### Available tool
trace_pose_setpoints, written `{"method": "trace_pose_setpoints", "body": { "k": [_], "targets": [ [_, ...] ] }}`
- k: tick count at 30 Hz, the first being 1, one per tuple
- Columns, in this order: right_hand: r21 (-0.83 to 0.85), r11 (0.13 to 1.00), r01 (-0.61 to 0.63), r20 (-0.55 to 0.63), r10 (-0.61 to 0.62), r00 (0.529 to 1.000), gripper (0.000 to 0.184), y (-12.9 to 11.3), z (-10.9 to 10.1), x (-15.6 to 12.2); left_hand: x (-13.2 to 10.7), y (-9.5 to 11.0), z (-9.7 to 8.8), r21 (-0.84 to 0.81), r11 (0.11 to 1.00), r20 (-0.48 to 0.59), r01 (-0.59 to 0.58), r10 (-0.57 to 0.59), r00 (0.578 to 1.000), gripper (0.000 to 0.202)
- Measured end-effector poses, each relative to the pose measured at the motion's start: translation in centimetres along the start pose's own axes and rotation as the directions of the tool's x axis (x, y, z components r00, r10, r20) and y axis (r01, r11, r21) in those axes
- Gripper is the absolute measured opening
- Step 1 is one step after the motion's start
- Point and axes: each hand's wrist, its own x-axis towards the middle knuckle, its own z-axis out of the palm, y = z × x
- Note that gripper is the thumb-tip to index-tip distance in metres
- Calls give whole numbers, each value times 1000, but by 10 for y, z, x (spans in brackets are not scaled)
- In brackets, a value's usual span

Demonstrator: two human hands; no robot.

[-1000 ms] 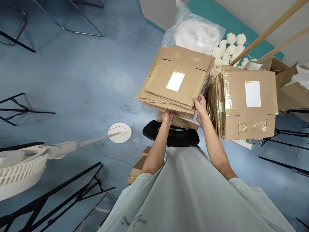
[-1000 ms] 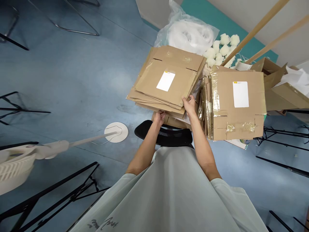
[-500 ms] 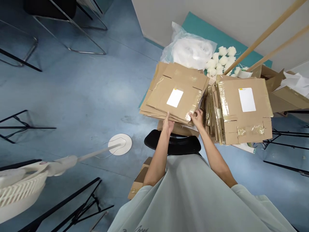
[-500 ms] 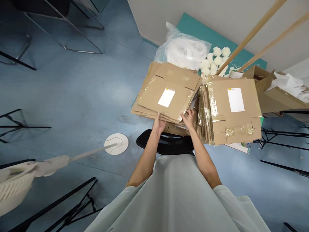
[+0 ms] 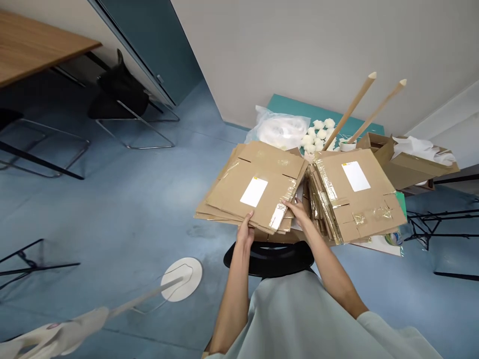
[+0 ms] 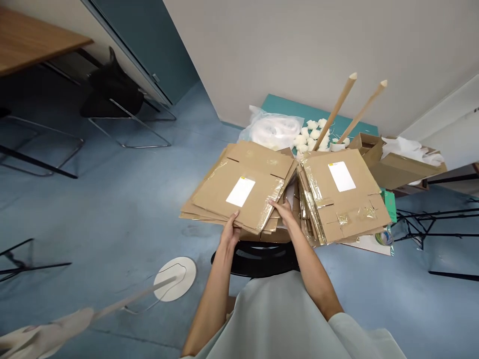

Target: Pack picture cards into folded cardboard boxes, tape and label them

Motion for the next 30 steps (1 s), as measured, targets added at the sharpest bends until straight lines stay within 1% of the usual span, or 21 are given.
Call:
{"method": "trace_pose_setpoints", "body": {
  "k": [3,5,7,9,11,14,16,18,19,21,22,24,26,28,30],
  "targets": [
    [32,999,-10,-30,11,1000,92,0,14,-27,-20,11,-14,-6,999,38,-51,51,998,29],
    [21,1000,15,-64,-14,998,94,1,20,-50,-37,15,-30,16,999,56,-41,40,998,26],
    [-9,999,41,-69,-41,997,98,-1,23,-76,-54,18,-51,50,999,48,-13,11,999,26],
    [-17,996,88,-23,-89,996,98,-7,24,-102,-70,19,-72,57,998,30,6,-7,1000,28],
    [11,987,163,51,-163,985,94,-16,24,-126,-85,21,-88,34,999,20,-25,24,1000,33],
    [58,967,246,161,-253,954,89,-36,20,-156,-108,30,-100,-15,987,-9,-159,159,987,44],
    [92,957,276,235,-291,928,86,-51,14,-171,-127,40,-103,-32,965,-39,-259,258,965,49],
    [152,945,289,323,-324,889,84,-65,5,-181,-152,49,-104,-43,932,-67,-359,356,932,55],
    [187,941,281,375,-333,865,82,-72,0,-184,-167,52,-104,-48,909,-81,-413,409,909,60],
    [243,942,230,487,-324,811,82,-83,-13,-187,-202,52,-104,-56,855,-117,-515,507,854,69],
    [257,947,191,541,-305,784,83,-86,-20,-187,-222,47,-105,-59,827,-140,-560,548,824,74],
    [265,958,106,617,-254,745,81,-89,-35,-185,-264,27,-105,-57,778,-195,-626,606,771,81],
    [269,963,17,661,-197,725,79,-86,-50,-182,-306,-5,-104,-54,742,-266,-668,634,726,85],
    [262,962,-75,703,-137,698,79,-78,-64,-182,-346,-43,-99,-50,715,-346,-697,643,683,88],
    [227,962,-152,756,-75,650,83,-68,-80,-185,-382,-80,-93,-46,677,-416,-735,656,630,91]
  ]
}}
